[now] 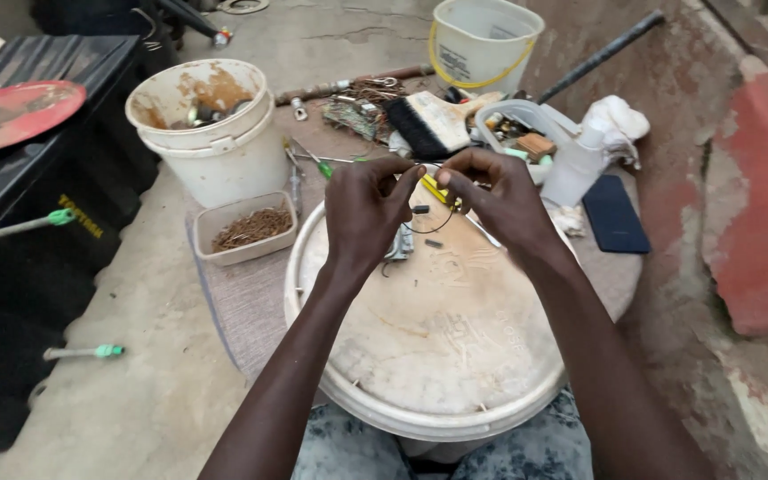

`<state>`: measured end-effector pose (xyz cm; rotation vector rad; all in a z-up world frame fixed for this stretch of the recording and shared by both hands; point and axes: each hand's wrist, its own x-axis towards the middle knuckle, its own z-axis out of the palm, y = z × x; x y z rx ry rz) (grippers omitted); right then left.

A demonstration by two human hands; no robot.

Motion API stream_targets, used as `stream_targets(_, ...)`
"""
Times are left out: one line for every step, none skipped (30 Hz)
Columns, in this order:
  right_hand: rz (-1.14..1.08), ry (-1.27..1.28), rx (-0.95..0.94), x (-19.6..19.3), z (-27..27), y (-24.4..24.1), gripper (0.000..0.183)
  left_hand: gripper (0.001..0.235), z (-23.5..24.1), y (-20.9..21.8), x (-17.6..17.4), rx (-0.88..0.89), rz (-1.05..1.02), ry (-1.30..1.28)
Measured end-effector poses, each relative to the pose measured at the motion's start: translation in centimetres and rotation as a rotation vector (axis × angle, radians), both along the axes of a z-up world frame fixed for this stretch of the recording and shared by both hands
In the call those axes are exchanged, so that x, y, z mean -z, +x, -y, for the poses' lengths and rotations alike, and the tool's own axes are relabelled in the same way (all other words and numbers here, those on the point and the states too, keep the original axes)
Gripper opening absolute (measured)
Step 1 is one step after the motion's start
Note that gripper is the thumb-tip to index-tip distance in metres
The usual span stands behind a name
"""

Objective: Assembling and adjusting a small mechanical component, possibly a carburetor, using a screwdriver and thin wire.

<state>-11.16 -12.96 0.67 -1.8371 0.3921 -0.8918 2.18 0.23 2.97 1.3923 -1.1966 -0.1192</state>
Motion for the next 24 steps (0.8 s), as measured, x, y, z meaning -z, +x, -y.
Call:
stream_targets(0.000, 0.003, -0.015, 0.1, 0.3, 0.6, 0.020, 0.010, -0.2, 0.8, 0.5, -0.015, 0.000, 0.003)
stream_targets(0.005, 0.036, -0.036, 0.2, 0.7, 1.2, 0.014, 0.011, -0.5, 1.6, 1.1, -0.011, -0.011, 0.049)
stream_targets(0.011, 0.068, -0.055, 0.3, 1.2, 1.8, 0.010, 0.012, -0.6, 2.4, 1.5, -0.005, -0.021, 0.095)
stream_targets(0.012, 0.070, -0.067, 0.2, 1.4, 2.2, 0.010, 0.012, -0.9, 3.3, 2.2, -0.017, -0.020, 0.096)
stream_targets(0.016, 0.077, -0.072, 0.2, 1.7, 2.4, 0.009, 0.013, -1.1, 4.1, 3.0, -0.019, -0.097, 0.121)
stream_targets(0.020, 0.083, -0.077, 0.2, 2.0, 2.6, 0.009, 0.015, -1.4, 4.8, 3.7, -0.021, -0.174, 0.145)
stream_targets(0.022, 0.085, -0.084, 0.8, 2.2, 2.7, 0.009, 0.015, -2.1, 4.8, 4.0, -0.028, -0.173, 0.147)
stream_targets(0.012, 0.121, -0.077, 1.3, 2.5, 2.8, 0.009, 0.019, -2.7, 4.8, 4.3, -0.100, -0.178, 0.213)
stream_targets(0.001, 0.157, -0.068, 1.9, 2.7, 2.9, 0.010, 0.024, -3.4, 4.8, 4.6, -0.170, -0.184, 0.278)
stream_targets(0.002, 0.160, -0.073, 2.1, 2.7, 3.1, 0.010, 0.024, -3.2, 5.0, 5.5, -0.175, -0.184, 0.280)
stream_targets(0.015, 0.218, -0.080, 2.3, 2.6, 3.2, 0.011, 0.031, -3.0, 5.1, 6.4, -0.214, -0.096, 0.350)
stream_targets(0.029, 0.276, -0.088, 2.6, 2.5, 3.3, 0.012, 0.040, -2.8, 5.2, 7.3, -0.253, -0.008, 0.419)
stream_targets(0.028, 0.280, -0.090, 2.8, 2.7, 3.4, 0.012, 0.040, -2.1, 5.3, 7.3, -0.255, -0.008, 0.423)
stream_targets(0.038, 0.283, -0.097, 3.0, 2.8, 3.5, 0.011, 0.049, -1.4, 5.4, 7.3, -0.230, -0.012, 0.513)
stream_targets(0.048, 0.285, -0.103, 3.1, 3.0, 3.5, 0.010, 0.058, -0.7, 5.5, 7.3, -0.203, -0.017, 0.602)
stream_targets(0.048, 0.288, -0.103, 3.5, 3.3, 3.5, 0.010, 0.058, -0.1, 5.5, 7.1, -0.203, -0.017, 0.605)
stream_targets(0.055, 0.274, -0.098, 3.8, 3.6, 3.5, 0.010, 0.062, 0.5, 5.6, 6.8, -0.192, -0.034, 0.638)
stream_targets(0.063, 0.261, -0.094, 4.1, 3.9, 3.5, 0.009, 0.066, 1.0, 5.7, 6.5, -0.181, -0.052, 0.671)
stream_targets(0.066, 0.260, -0.094, 4.6, 4.2, 3.5, 0.009, 0.066, 1.4, 5.7, 6.7, -0.181, -0.049, 0.670)
stream_targets(0.068, 0.247, -0.075, 5.0, 4.6, 3.6, 0.009, 0.063, 1.8, 5.8, 6.9, -0.192, -0.076, 0.699)
stream_targets(0.071, 0.234, -0.057, 5.4, 4.9, 3.6, 0.009, 0.059, 2.1, 5.8, 7.0, -0.203, -0.104, 0.727)
stream_targets(0.074, 0.233, -0.057, 5.6, 4.9, 3.5, 0.009, 0.059, 2.6, 5.9, 8.8, -0.204, -0.102, 0.726)
stream_targets(0.082, 0.233, -0.034, 5.6, 5.2, 3.6, 0.010, 0.050, 3.4, 6.2, 10.3, -0.208, -0.143, 0.705)
stream_targets(0.090, 0.233, -0.012, 5.5, 5.4, 3.6, 0.011, 0.042, 4.2, 6.5, 11.7, -0.211, -0.184, 0.683)
